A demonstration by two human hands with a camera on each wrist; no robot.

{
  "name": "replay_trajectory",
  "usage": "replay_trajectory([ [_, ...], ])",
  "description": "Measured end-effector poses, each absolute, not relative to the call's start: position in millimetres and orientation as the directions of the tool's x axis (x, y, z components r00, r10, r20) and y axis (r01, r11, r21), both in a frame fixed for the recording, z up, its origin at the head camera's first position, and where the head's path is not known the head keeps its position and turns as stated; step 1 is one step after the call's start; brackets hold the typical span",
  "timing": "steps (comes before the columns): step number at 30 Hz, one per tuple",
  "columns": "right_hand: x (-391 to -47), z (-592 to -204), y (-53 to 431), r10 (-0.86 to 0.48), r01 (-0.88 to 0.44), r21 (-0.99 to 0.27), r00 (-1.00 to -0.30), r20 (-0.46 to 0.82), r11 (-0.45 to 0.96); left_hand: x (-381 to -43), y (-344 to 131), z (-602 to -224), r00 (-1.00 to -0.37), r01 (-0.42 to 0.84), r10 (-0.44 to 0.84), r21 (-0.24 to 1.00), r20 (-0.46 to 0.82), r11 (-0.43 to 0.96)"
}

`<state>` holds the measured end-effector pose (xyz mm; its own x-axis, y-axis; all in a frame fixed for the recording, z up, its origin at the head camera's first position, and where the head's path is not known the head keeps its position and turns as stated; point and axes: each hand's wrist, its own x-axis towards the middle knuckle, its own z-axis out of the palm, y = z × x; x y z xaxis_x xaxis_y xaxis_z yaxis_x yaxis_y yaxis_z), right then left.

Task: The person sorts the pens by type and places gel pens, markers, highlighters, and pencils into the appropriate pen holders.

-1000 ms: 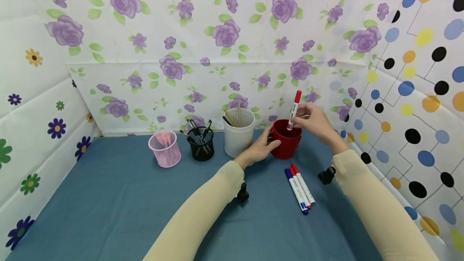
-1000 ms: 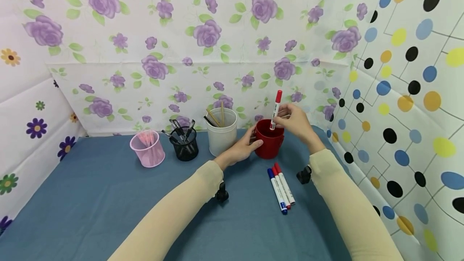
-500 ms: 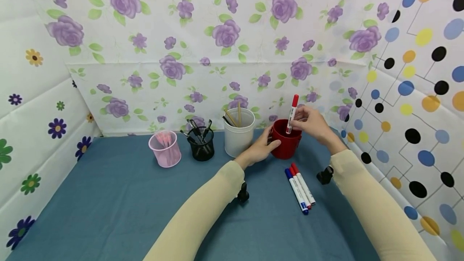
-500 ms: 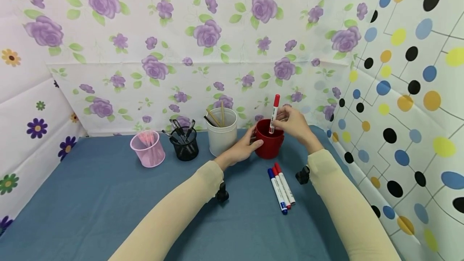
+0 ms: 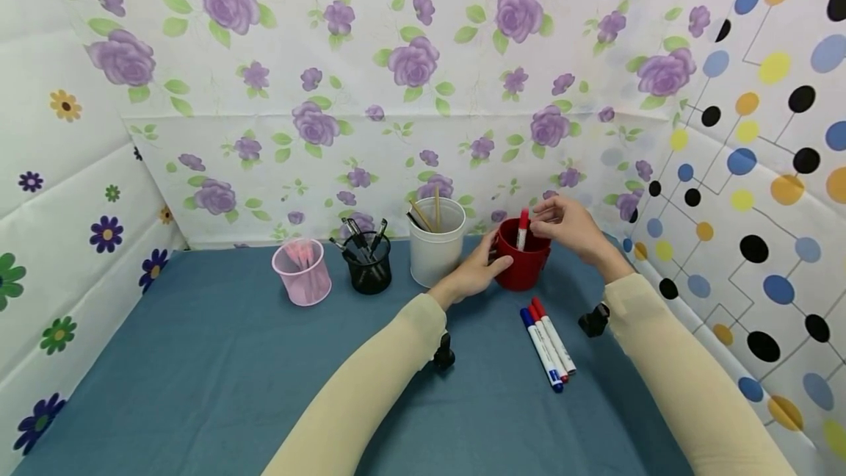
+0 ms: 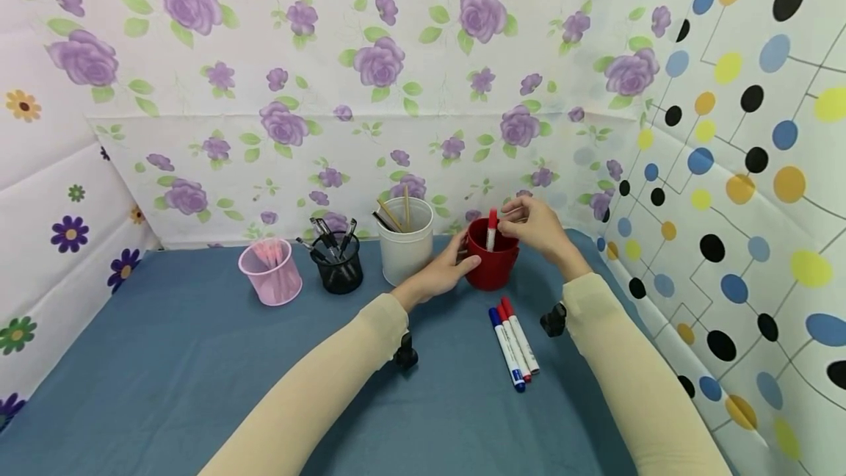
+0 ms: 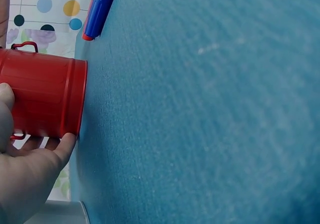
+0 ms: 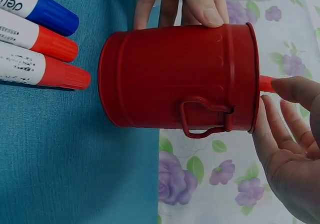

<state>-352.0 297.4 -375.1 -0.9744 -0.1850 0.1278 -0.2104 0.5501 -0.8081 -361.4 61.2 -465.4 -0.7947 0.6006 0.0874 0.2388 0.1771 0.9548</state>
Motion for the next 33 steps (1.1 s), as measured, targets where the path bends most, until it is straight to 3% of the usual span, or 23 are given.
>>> replay_trajectory([
  [9, -337, -367, 302, -0.195, -0.226, -0.817, -0.970, 0.142, 0.530, -361, 60, -468, -0.793, 0.218, 0.604, 0.962, 0.077, 0.164],
  [22, -291, -367, 329, -0.159, -0.280, -0.675, -0.959, 0.236, 0.683, -361, 60, -467, -0.789, 0.227, 0.608, 0.962, 0.089, 0.154],
  [33, -250, -400, 336, -0.241, -0.259, -0.602, -0.964, 0.112, 0.756, -359, 58, -465, -0.786, 0.222, 0.611, 0.964, 0.091, 0.143],
])
